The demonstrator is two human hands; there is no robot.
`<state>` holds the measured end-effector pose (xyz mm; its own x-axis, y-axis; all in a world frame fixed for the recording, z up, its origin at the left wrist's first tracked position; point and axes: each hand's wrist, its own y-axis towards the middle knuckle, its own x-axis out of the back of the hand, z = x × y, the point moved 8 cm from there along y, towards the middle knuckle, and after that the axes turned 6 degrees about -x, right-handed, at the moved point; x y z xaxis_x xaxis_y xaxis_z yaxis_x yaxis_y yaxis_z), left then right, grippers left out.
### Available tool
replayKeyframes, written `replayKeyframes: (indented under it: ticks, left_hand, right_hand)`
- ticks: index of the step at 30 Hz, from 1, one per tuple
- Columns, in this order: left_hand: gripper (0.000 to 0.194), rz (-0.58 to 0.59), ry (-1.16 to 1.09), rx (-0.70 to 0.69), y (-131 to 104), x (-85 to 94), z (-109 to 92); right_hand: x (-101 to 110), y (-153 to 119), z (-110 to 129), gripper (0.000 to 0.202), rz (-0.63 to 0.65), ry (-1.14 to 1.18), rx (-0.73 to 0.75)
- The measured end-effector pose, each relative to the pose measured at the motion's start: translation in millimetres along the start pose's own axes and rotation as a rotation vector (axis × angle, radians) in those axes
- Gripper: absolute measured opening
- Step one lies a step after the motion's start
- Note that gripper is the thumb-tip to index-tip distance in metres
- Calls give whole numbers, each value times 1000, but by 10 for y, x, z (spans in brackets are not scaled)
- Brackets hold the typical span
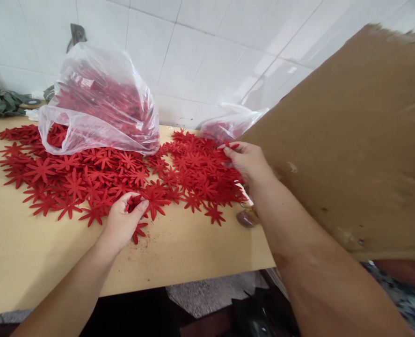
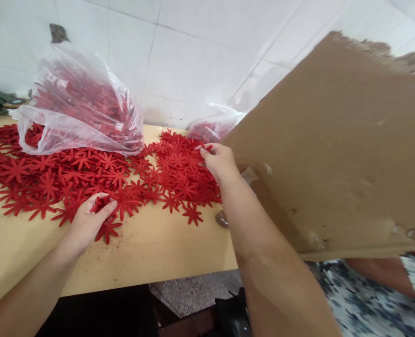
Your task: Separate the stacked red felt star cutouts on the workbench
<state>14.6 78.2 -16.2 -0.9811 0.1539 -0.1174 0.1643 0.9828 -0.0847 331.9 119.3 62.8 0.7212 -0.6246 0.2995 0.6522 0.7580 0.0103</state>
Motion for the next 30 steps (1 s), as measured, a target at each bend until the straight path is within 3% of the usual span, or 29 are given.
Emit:
replayKeyframes:
  ticks: [4, 9, 12, 16, 19, 23, 27, 30]
  left_hand:
    - [20, -7, 10, 2, -1, 1, 2]
    - [21, 7, 21, -12, 3, -8, 1]
    - [21, 12, 28, -23, 3, -7, -4]
    - [19, 20, 58, -33, 9, -10, -6]
    - [18, 19, 65, -43, 22, -10, -14]
    - [16, 8, 76, -73, 35, 17, -21]
    - [18, -64, 37, -45, 23, 95, 30]
    - [21, -76, -57, 7, 22, 12, 10]
  right_hand:
    - [77, 2, 37, 7, -86, -45, 44]
    - [9, -3, 42, 16, -23, -86, 21]
    - [15, 84, 47, 27, -31, -274, 103]
    - [72, 221, 100, 19, -122, -560, 258]
    - [122, 259, 122, 17, -184, -545, 286]
    - [52, 241, 56, 20, -109, -420, 239]
    - [-65, 90, 112, 18, -51, -480, 298]
    - [-244, -155, 241, 17, 131, -451, 384]
